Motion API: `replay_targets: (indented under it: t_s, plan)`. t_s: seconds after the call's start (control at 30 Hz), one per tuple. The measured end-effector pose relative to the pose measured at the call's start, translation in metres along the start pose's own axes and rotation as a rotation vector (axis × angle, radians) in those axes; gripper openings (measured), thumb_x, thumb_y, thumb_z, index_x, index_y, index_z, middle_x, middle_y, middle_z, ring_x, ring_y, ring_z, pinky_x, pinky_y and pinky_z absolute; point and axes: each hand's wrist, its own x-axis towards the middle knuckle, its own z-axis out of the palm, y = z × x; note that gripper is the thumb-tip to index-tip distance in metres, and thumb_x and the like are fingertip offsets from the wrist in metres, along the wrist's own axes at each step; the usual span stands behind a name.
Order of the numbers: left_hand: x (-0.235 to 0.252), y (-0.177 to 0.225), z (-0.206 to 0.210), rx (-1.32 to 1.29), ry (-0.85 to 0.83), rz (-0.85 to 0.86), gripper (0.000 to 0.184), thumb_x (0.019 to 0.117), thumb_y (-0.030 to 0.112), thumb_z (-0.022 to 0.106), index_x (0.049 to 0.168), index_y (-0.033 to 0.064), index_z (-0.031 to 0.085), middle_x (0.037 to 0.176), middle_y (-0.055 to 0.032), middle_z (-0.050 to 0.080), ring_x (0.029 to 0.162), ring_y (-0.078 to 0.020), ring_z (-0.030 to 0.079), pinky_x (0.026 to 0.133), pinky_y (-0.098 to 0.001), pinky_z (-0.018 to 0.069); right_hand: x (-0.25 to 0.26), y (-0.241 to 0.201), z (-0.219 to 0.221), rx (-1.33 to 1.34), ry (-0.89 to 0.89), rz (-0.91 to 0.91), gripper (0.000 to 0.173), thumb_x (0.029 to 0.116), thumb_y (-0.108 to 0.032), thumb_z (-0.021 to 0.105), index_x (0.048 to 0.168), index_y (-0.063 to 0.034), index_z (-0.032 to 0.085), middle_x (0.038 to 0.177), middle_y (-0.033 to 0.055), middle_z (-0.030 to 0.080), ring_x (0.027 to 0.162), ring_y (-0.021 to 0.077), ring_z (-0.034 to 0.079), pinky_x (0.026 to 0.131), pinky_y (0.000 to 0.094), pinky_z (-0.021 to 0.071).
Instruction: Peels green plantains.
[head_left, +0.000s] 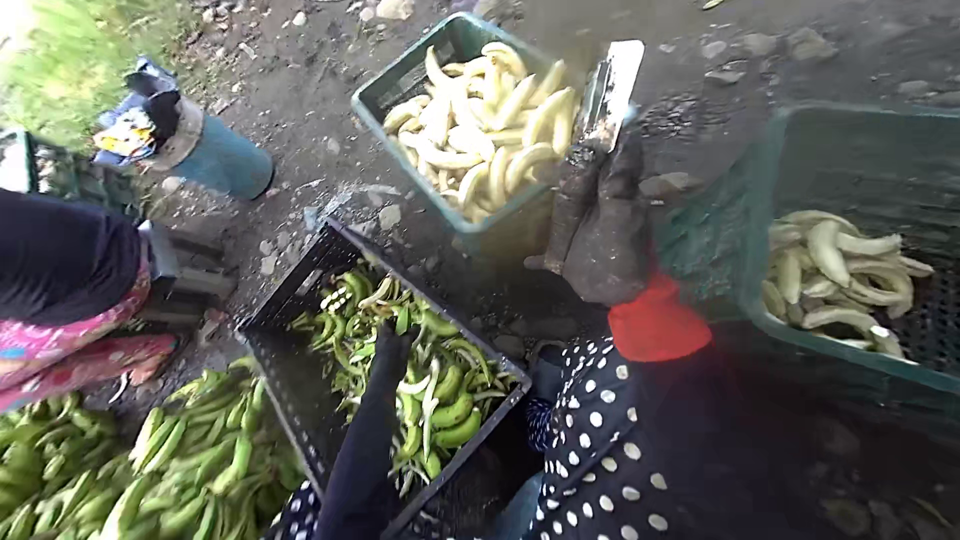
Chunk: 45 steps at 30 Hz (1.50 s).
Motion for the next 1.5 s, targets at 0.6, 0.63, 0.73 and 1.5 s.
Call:
replay_targets:
  t_s: [0.6,0.63,0.73,1.5]
  plan:
    - [-0.145,-0.025,-0.129,-1.041,0.189,0.361,0.054,0.1082,0.047,0.025,0.130,0.0054,0.050,0.084,-0.0053,0.068,0.069,-0.0139,0.067,0.061,-0.0316,0.0598,-0.122,0.097,0.176,-0.738,-1.060,-0.038,0.057,0.0995,-0.054,0.052,0.151,-0.0294,0.051,0.144,0.0175,0.057,0.132,0.0363,0.054,0.106,0.0606,0.0446]
    - [-0.147,-0.027,-0.129,-0.986,0.205,0.377,0.055,0.1079,0.048,0.026,0.137,0.0072,0.050,0.095,-0.0041,0.066,0.078,-0.0110,0.066,0.070,-0.0311,0.0588,-0.130,0.092,0.179,-0.863,-1.073,-0.069,0.062,0.0971,-0.063,0.049,0.152,-0.0350,0.048,0.146,0.0204,0.054,0.134,0.0430,0.051,0.103,0.0672,0.0429]
    - [-0.144,-0.033,-0.138,-0.973,0.205,0.431,0.047,0.1091,0.042,0.029,0.139,0.0120,0.051,0.106,-0.0038,0.064,0.088,-0.0096,0.064,0.080,-0.0323,0.0568,-0.145,0.083,0.179,-0.931,-1.029,-0.184,0.062,0.0953,-0.066,0.044,0.148,-0.0337,0.054,0.142,0.0238,0.055,0.133,0.0493,0.049,0.098,0.0720,0.0419]
    - [-0.159,-0.039,-0.164,-0.701,0.486,0.441,0.053,0.1073,0.038,0.034,0.155,0.0140,0.038,0.141,-0.0136,0.055,0.120,-0.0212,0.058,0.100,-0.0461,0.0497,-0.144,0.042,0.204,-1.061,-0.888,-0.233,0.048,0.1003,-0.045,0.056,0.144,-0.0275,0.060,0.140,0.0251,0.057,0.133,0.0492,0.049,0.101,0.0728,0.0387]
